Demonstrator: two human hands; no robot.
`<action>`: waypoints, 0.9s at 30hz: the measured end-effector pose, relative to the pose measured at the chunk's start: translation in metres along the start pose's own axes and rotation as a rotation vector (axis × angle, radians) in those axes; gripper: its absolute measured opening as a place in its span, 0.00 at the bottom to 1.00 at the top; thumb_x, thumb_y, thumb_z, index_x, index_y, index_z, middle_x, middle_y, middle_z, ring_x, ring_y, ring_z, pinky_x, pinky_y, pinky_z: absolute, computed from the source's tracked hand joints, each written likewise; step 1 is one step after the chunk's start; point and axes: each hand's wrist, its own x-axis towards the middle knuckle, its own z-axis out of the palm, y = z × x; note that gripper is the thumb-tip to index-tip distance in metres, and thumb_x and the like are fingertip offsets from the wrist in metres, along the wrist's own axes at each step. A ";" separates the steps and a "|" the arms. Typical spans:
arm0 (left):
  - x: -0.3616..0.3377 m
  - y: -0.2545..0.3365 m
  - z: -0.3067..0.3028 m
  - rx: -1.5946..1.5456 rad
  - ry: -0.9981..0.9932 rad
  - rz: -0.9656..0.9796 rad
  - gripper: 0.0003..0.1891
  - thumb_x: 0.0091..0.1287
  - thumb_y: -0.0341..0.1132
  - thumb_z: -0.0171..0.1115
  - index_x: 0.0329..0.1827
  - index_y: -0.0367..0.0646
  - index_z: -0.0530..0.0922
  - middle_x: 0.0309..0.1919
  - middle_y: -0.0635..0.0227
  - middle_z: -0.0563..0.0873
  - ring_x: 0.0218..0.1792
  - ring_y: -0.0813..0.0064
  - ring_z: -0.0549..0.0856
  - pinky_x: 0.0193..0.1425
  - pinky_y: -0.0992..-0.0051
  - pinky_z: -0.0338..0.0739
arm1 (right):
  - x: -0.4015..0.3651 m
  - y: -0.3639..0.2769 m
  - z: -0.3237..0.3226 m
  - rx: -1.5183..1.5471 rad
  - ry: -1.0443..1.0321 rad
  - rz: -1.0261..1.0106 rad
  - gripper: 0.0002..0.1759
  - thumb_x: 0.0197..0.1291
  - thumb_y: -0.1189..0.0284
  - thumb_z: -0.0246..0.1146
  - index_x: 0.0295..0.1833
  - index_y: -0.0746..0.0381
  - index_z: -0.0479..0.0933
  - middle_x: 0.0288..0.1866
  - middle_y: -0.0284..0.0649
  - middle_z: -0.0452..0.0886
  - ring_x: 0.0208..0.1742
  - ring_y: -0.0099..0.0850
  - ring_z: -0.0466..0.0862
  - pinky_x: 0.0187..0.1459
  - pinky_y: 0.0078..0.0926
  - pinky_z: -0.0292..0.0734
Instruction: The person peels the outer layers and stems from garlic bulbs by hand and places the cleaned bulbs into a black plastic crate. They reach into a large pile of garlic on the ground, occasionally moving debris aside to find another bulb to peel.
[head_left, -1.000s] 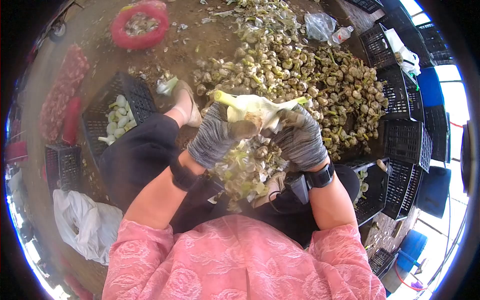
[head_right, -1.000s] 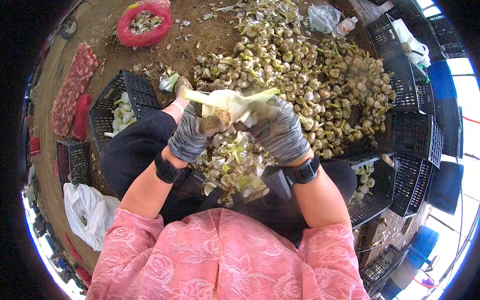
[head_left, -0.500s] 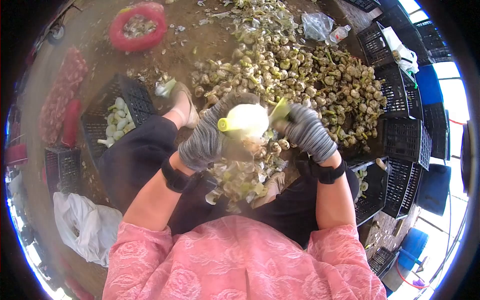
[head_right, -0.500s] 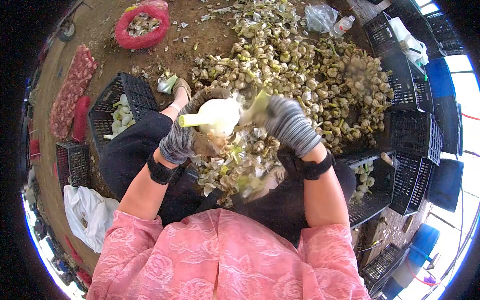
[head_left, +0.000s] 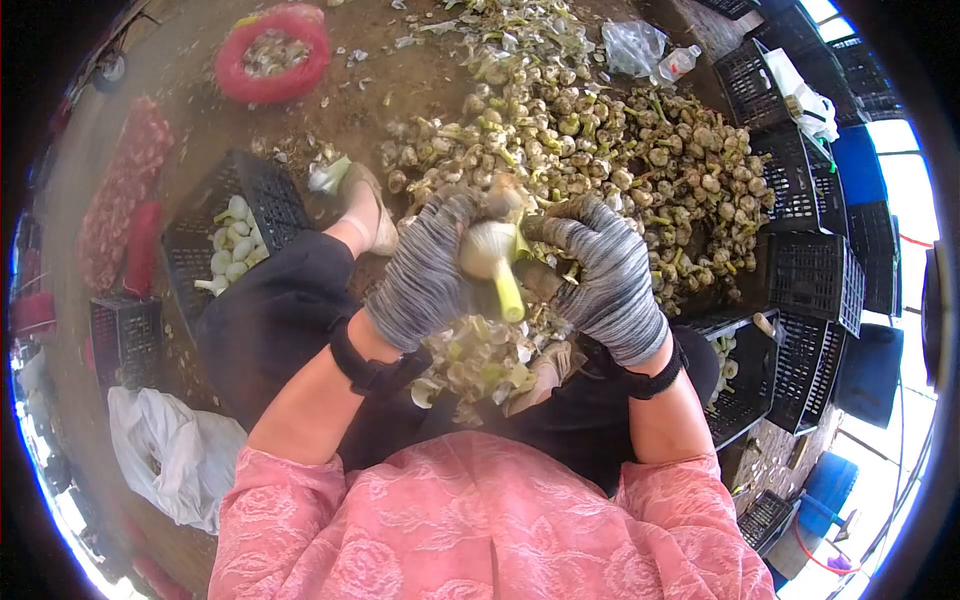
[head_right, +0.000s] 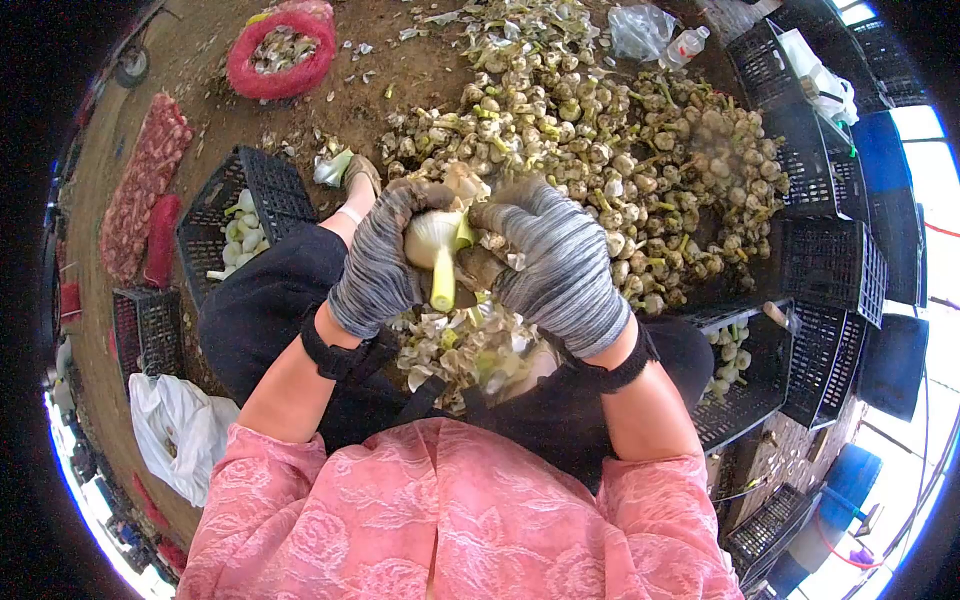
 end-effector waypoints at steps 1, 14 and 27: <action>0.000 0.001 0.001 0.063 -0.005 0.010 0.38 0.35 0.36 0.78 0.51 0.39 0.68 0.44 0.65 0.76 0.45 0.75 0.76 0.52 0.75 0.71 | -0.002 0.000 0.003 -0.053 -0.008 0.014 0.16 0.38 0.68 0.67 0.36 0.62 0.78 0.32 0.44 0.76 0.33 0.40 0.78 0.35 0.32 0.74; -0.002 0.001 0.001 -0.224 -0.151 -0.182 0.31 0.45 0.38 0.71 0.52 0.40 0.69 0.45 0.65 0.77 0.46 0.76 0.76 0.53 0.75 0.70 | 0.001 0.017 0.005 -0.258 0.086 0.073 0.09 0.44 0.74 0.60 0.34 0.63 0.75 0.32 0.47 0.74 0.30 0.44 0.76 0.31 0.38 0.71; 0.002 -0.003 -0.006 0.175 -0.045 0.034 0.31 0.39 0.34 0.75 0.48 0.41 0.72 0.44 0.67 0.76 0.46 0.74 0.76 0.52 0.74 0.71 | -0.004 -0.001 -0.004 0.232 -0.103 0.240 0.16 0.43 0.65 0.68 0.35 0.64 0.78 0.25 0.41 0.77 0.23 0.33 0.77 0.27 0.27 0.72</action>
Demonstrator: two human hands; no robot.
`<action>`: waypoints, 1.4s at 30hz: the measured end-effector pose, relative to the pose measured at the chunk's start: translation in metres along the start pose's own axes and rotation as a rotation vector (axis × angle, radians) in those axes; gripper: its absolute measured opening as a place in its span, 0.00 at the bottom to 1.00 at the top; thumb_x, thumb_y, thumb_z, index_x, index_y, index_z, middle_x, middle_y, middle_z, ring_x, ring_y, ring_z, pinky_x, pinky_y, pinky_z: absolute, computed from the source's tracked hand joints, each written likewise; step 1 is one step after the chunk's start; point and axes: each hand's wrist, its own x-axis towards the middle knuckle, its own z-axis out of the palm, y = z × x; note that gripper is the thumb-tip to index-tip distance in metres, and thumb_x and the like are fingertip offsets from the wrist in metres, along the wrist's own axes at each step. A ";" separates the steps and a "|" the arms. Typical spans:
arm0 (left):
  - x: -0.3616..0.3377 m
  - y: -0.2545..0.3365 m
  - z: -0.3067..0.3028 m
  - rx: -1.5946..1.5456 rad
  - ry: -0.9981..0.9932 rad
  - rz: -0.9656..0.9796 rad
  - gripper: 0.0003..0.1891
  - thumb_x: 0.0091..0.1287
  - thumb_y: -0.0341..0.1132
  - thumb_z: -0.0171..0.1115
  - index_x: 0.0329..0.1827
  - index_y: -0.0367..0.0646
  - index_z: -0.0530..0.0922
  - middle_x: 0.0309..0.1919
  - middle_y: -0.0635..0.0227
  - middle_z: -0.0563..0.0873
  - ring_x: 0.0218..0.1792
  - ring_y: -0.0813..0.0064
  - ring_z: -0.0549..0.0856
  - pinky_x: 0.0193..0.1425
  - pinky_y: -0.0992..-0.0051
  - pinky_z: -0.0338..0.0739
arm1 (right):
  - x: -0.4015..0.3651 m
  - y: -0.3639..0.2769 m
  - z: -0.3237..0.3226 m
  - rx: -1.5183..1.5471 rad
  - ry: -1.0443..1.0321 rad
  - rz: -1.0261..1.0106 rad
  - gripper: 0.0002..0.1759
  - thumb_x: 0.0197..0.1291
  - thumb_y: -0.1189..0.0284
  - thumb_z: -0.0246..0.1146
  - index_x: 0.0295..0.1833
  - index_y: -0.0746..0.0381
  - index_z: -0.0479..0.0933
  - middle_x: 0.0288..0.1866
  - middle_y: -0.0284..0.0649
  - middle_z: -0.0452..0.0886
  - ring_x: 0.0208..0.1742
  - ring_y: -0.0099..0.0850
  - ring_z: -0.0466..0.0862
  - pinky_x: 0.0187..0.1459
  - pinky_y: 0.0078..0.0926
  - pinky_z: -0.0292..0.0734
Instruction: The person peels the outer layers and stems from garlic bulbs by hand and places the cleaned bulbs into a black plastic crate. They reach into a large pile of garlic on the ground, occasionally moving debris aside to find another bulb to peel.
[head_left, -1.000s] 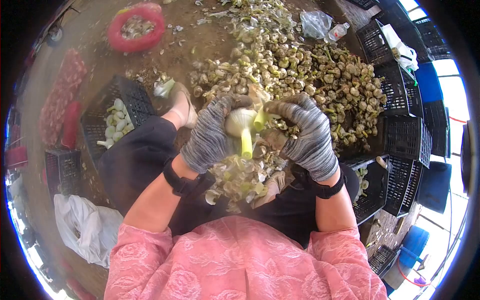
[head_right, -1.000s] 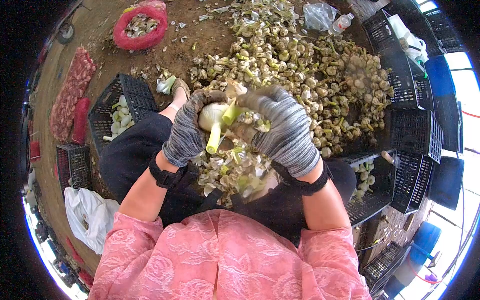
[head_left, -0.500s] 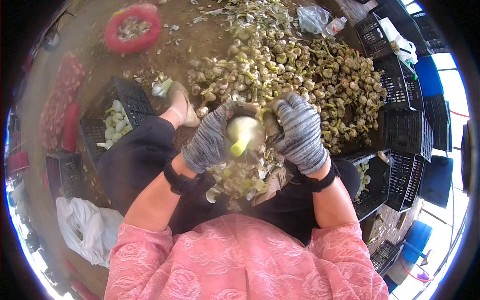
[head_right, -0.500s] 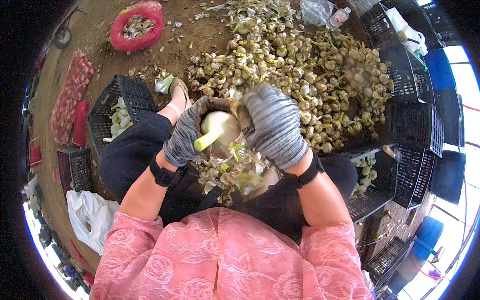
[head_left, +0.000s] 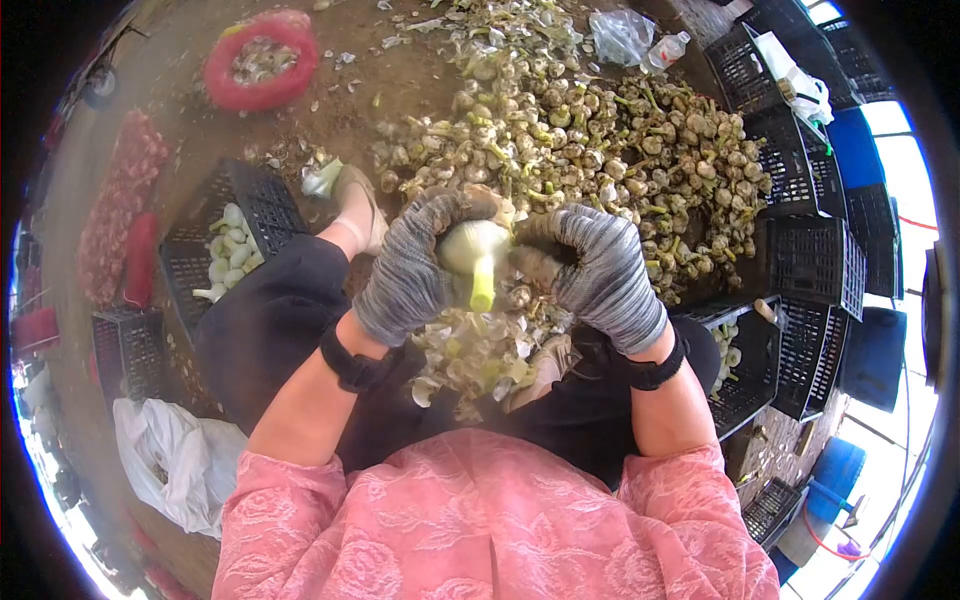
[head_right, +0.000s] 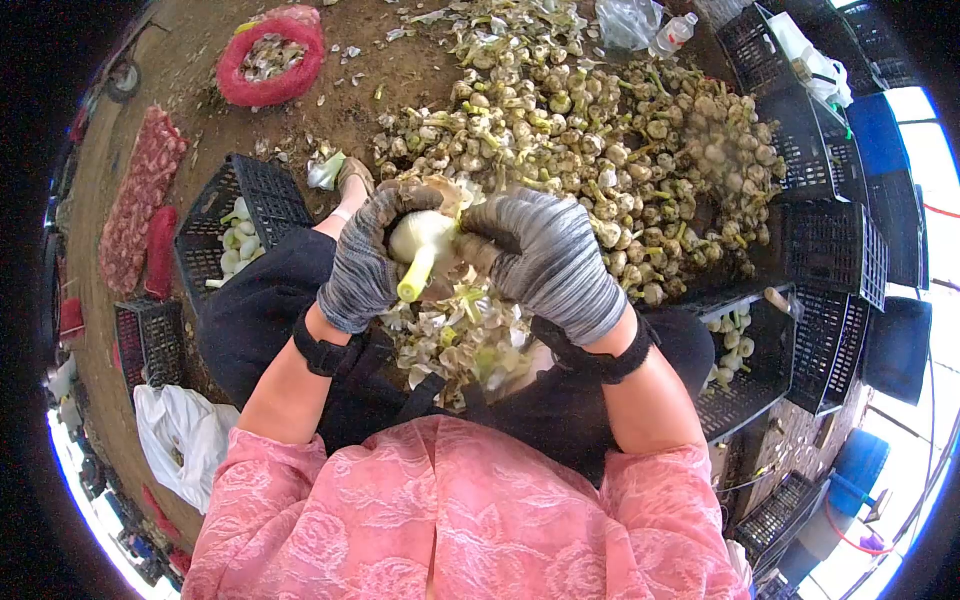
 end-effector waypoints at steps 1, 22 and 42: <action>-0.001 0.000 0.001 0.000 0.001 0.000 0.31 0.39 0.34 0.75 0.48 0.41 0.72 0.44 0.67 0.76 0.46 0.74 0.76 0.52 0.74 0.71 | 0.000 0.003 0.002 -0.135 0.034 -0.094 0.14 0.44 0.65 0.66 0.33 0.63 0.77 0.24 0.42 0.76 0.24 0.36 0.77 0.26 0.30 0.72; 0.004 0.015 -0.008 -0.684 -0.318 -0.320 0.27 0.66 0.48 0.47 0.60 0.37 0.61 0.50 0.63 0.74 0.47 0.72 0.77 0.53 0.73 0.72 | 0.006 0.009 -0.005 0.902 -0.113 0.372 0.18 0.54 0.69 0.62 0.49 0.66 0.71 0.40 0.36 0.77 0.37 0.20 0.76 0.37 0.18 0.73; -0.007 -0.018 -0.005 -0.846 0.138 -0.340 0.18 0.58 0.34 0.53 0.50 0.37 0.71 0.45 0.59 0.79 0.47 0.65 0.78 0.55 0.68 0.71 | 0.002 0.004 0.030 0.876 0.115 0.308 0.10 0.53 0.72 0.60 0.39 0.67 0.73 0.32 0.36 0.77 0.34 0.25 0.78 0.37 0.22 0.75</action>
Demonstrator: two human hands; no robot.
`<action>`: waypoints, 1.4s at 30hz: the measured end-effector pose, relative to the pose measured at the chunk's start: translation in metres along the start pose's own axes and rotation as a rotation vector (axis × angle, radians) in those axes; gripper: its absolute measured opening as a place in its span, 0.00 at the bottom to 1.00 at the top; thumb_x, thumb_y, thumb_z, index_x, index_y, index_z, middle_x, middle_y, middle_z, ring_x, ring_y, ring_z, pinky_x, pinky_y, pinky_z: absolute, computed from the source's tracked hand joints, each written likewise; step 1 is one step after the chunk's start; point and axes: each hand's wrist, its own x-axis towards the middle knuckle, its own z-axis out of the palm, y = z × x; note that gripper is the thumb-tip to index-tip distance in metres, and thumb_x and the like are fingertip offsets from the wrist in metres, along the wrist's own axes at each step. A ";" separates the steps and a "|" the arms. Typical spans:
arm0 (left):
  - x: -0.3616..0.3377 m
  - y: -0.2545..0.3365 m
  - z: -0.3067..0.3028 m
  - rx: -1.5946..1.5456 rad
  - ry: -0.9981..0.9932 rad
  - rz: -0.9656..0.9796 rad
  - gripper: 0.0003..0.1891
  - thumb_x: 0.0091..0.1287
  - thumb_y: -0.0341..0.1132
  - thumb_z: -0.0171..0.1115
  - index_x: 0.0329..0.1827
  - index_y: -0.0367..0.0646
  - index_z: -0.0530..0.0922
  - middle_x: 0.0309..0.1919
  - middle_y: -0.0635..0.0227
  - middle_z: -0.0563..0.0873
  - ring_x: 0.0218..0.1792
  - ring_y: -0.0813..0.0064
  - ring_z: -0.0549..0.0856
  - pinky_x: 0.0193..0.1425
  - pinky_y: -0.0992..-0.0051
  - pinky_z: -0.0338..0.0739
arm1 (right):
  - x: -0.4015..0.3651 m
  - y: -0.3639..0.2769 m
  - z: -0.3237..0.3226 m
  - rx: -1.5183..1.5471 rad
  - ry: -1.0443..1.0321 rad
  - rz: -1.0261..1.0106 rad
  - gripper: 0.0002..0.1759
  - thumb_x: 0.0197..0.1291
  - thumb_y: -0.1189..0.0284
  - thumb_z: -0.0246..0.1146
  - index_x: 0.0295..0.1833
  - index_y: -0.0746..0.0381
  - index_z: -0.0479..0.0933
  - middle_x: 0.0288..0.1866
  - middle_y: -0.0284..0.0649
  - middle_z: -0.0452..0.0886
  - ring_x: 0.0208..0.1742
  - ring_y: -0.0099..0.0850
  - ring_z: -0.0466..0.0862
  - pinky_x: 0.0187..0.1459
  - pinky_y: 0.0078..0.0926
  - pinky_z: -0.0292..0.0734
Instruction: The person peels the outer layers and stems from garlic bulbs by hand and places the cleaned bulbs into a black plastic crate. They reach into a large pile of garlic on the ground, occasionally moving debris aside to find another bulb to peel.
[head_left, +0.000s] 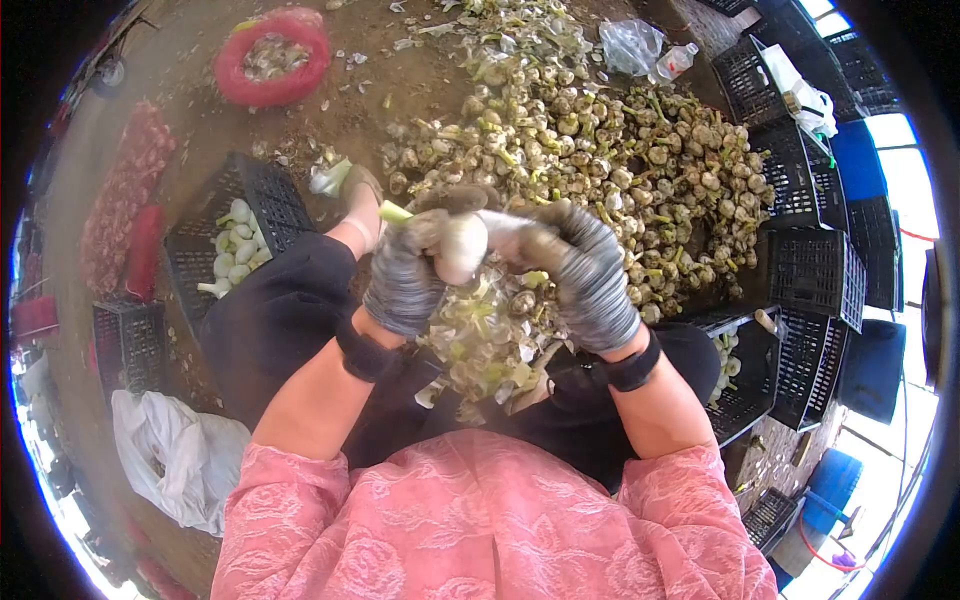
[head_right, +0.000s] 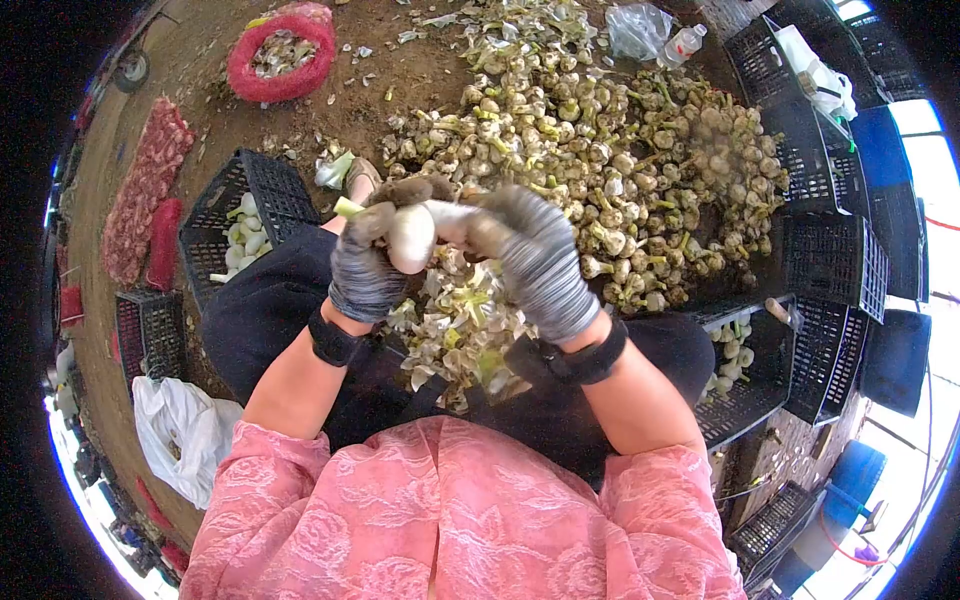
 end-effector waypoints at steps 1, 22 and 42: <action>-0.001 0.005 0.007 -0.161 -0.052 0.033 0.19 0.56 0.36 0.53 0.49 0.35 0.71 0.44 0.60 0.79 0.44 0.69 0.79 0.51 0.73 0.72 | 0.001 0.001 -0.006 0.197 -0.025 0.053 0.09 0.55 0.72 0.57 0.40 0.66 0.73 0.34 0.37 0.78 0.35 0.26 0.79 0.38 0.21 0.76; 0.001 0.005 0.023 -0.407 -0.017 -0.018 0.21 0.64 0.40 0.50 0.57 0.37 0.67 0.50 0.60 0.76 0.49 0.70 0.77 0.51 0.74 0.75 | 0.009 0.011 -0.009 0.432 0.102 0.210 0.10 0.57 0.74 0.57 0.44 0.64 0.71 0.39 0.39 0.78 0.37 0.29 0.80 0.40 0.22 0.77; -0.031 0.159 -0.118 -0.882 0.686 0.942 0.30 0.53 0.55 0.56 0.46 0.35 0.69 0.38 0.58 0.75 0.43 0.60 0.74 0.46 0.56 0.72 | 0.048 0.145 -0.151 -1.461 -0.142 0.556 0.24 0.47 0.63 0.61 0.50 0.62 0.73 0.49 0.48 0.76 0.51 0.42 0.76 0.49 0.33 0.71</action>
